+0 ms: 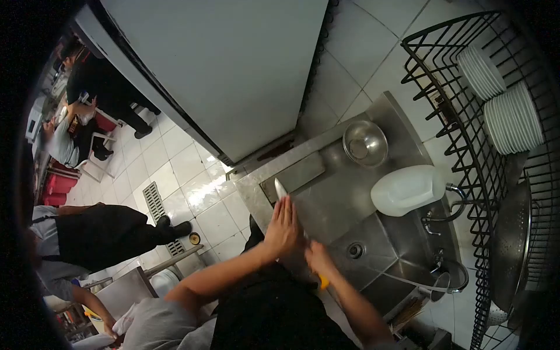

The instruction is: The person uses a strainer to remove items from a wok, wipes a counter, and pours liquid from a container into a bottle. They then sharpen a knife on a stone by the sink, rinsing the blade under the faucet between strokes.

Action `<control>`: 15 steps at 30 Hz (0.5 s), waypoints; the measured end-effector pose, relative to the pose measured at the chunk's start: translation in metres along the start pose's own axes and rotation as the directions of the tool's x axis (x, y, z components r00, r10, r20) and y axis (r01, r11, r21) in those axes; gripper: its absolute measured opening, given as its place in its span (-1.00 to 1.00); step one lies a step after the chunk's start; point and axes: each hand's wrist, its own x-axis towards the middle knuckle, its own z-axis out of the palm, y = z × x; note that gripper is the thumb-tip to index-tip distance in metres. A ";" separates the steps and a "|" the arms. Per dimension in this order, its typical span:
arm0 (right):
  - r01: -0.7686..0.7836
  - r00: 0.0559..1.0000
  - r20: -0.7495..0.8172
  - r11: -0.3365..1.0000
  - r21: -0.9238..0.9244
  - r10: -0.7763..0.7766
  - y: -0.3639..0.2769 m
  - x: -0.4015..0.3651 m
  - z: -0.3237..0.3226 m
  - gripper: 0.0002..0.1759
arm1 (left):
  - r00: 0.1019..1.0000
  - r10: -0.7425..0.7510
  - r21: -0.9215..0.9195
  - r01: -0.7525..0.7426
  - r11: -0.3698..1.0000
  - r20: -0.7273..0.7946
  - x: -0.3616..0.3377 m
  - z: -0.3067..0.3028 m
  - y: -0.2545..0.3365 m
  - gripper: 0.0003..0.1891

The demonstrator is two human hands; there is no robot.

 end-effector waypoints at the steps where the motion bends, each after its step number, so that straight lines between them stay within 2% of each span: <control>1: 0.088 0.991 -0.089 0.993 -0.081 -0.096 -0.003 0.022 -0.005 -0.84 | 0.999 0.006 0.010 -0.005 1.000 -0.051 0.018 0.003 -0.010 -0.31; 2: 0.158 0.966 -0.176 0.971 -0.177 -0.190 -0.008 0.044 -0.011 -0.83 | 0.989 0.042 0.091 -0.029 0.995 -0.140 0.050 0.023 -0.030 -0.22; 3: 0.102 0.977 -0.185 0.995 -0.014 -0.103 -0.048 0.064 -0.025 -0.77 | 0.988 0.118 0.131 -0.104 0.986 -0.102 0.081 0.010 -0.049 -0.12; 4: 0.045 0.980 -0.196 0.996 0.072 -0.030 -0.073 0.089 -0.034 -0.76 | 0.981 0.188 0.167 -0.176 0.970 -0.057 0.110 -0.003 -0.069 -0.02; 5: -0.010 0.979 -0.200 0.987 0.159 0.042 -0.087 0.103 -0.037 -0.74 | 0.961 0.226 0.144 -0.204 0.968 -0.161 0.142 0.029 -0.087 0.13; 6: -0.013 0.979 -0.201 0.987 0.159 0.046 -0.084 0.110 -0.029 -0.74 | 0.958 0.248 -0.045 -0.257 0.965 -0.147 0.159 0.021 -0.097 0.00; 7: 0.032 0.950 -0.313 0.997 0.076 -0.007 -0.071 0.122 -0.019 -0.75 | 0.957 0.248 -0.049 -0.258 0.965 -0.148 0.152 0.019 -0.093 0.00; 8: 0.070 0.907 -0.416 0.997 -0.012 -0.069 -0.056 0.134 -0.013 -0.74 | 0.949 0.285 0.105 -0.272 0.957 -0.137 0.141 0.018 -0.089 -0.08; 9: -0.033 0.959 -0.278 0.996 0.078 0.054 -0.060 0.101 -0.009 -0.76 | 0.940 0.320 0.256 -0.282 0.925 -0.121 0.129 0.015 -0.082 -0.16; 10: -0.157 0.976 -0.129 0.978 0.136 0.174 -0.068 0.065 -0.007 -0.78 | 0.962 0.258 0.176 -0.270 0.947 0.087 0.096 -0.011 -0.064 -0.28; 11: -0.024 0.996 -0.092 0.999 -0.029 0.021 -0.023 0.048 0.008 -0.76 | 0.987 0.141 0.132 -0.131 0.983 -0.070 0.057 0.016 -0.050 -0.31; 12: -0.116 0.993 -0.018 0.992 0.054 0.117 -0.034 0.003 0.009 -0.82 | 0.993 0.074 0.128 -0.062 0.990 -0.093 0.014 0.010 -0.030 -0.30; 13: -0.014 1.000 0.021 1.000 -0.025 0.015 -0.030 -0.022 0.013 -0.85 | 0.999 0.008 -0.068 -0.011 0.998 -0.044 -0.017 0.002 -0.014 -0.30; 14: -0.163 0.980 0.139 0.973 0.163 0.141 -0.058 -0.045 0.005 -0.87 | 0.999 0.020 -0.006 -0.020 1.000 0.025 -0.032 -0.011 -0.007 -0.29; 15: -0.162 0.981 0.135 0.972 0.169 0.140 -0.045 -0.028 0.006 -0.87 | 0.999 0.026 -0.003 -0.026 1.000 0.026 -0.022 -0.008 -0.012 -0.29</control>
